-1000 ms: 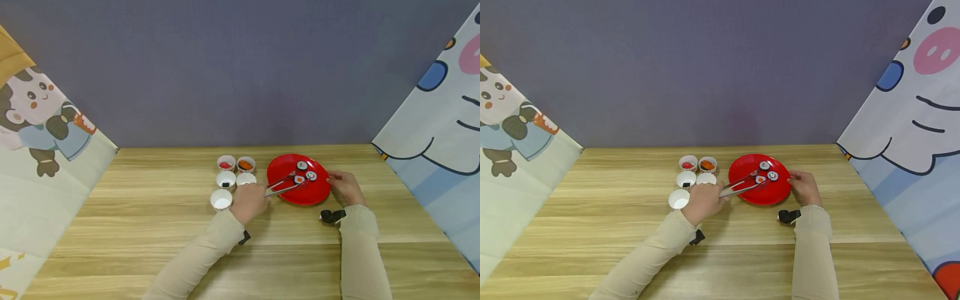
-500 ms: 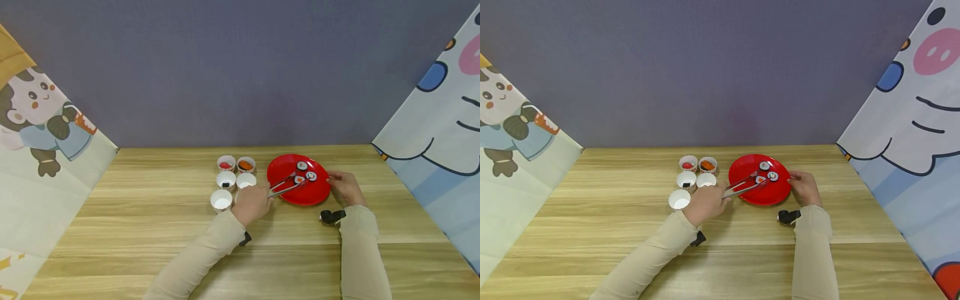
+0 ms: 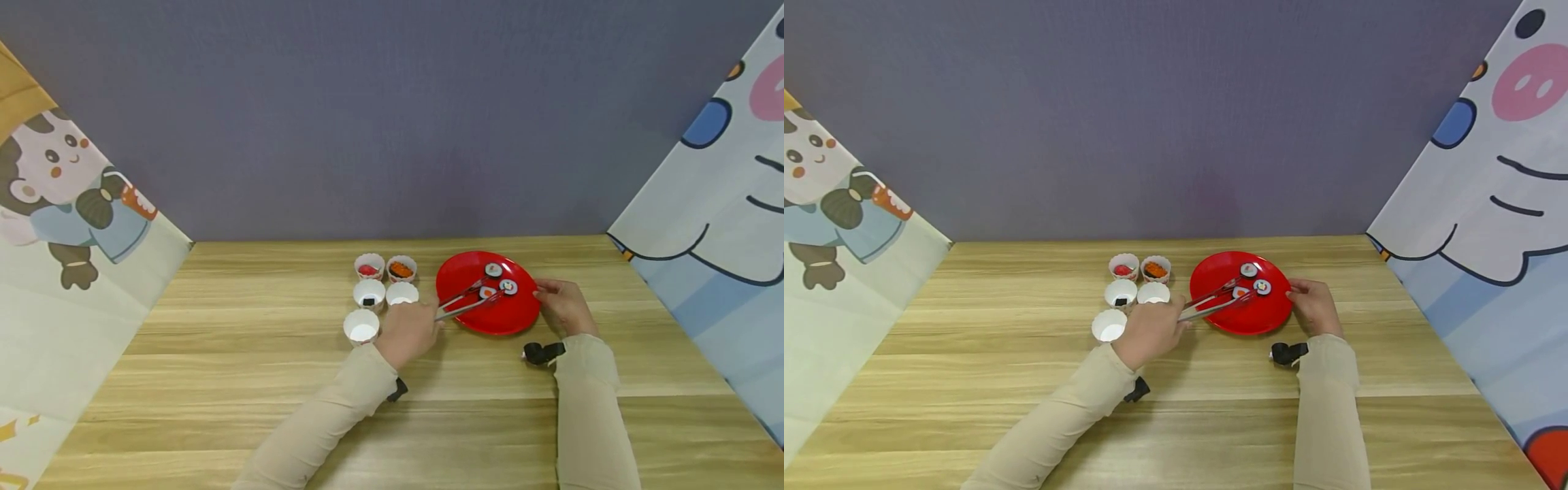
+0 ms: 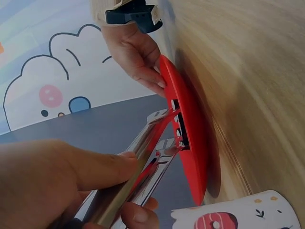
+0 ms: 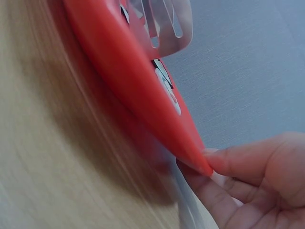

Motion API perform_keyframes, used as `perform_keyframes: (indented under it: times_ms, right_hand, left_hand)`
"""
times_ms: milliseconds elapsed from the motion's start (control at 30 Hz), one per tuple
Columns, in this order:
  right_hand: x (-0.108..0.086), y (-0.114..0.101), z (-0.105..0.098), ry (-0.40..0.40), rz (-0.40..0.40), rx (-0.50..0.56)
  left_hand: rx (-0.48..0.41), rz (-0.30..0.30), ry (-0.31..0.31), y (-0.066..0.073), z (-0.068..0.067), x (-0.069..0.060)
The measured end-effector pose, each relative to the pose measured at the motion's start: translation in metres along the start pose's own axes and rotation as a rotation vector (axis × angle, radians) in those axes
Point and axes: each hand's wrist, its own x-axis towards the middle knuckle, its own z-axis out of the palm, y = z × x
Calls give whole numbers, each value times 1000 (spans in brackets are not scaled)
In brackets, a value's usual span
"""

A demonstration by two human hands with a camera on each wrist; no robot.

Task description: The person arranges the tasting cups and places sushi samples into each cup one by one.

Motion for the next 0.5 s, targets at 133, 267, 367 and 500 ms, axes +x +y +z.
perform_keyframes:
  times_ms: [133, 267, 367, 500]
  right_hand:
    - [0, 0, 0, -7, 8, -5]
    - [-1, -1, 0, -6, -1, -6]
    - [-1, -1, 0, 0, -13, -3]
    - [-1, -1, 1, 5, -15, -4]
  left_hand:
    - [0, 9, 42, -3, 0, -1]
    - [-9, 3, 61, -7, -1, -1]
    - [-30, -12, 31, -10, -3, -1]
    - [-53, -23, -15, -15, -8, -2]
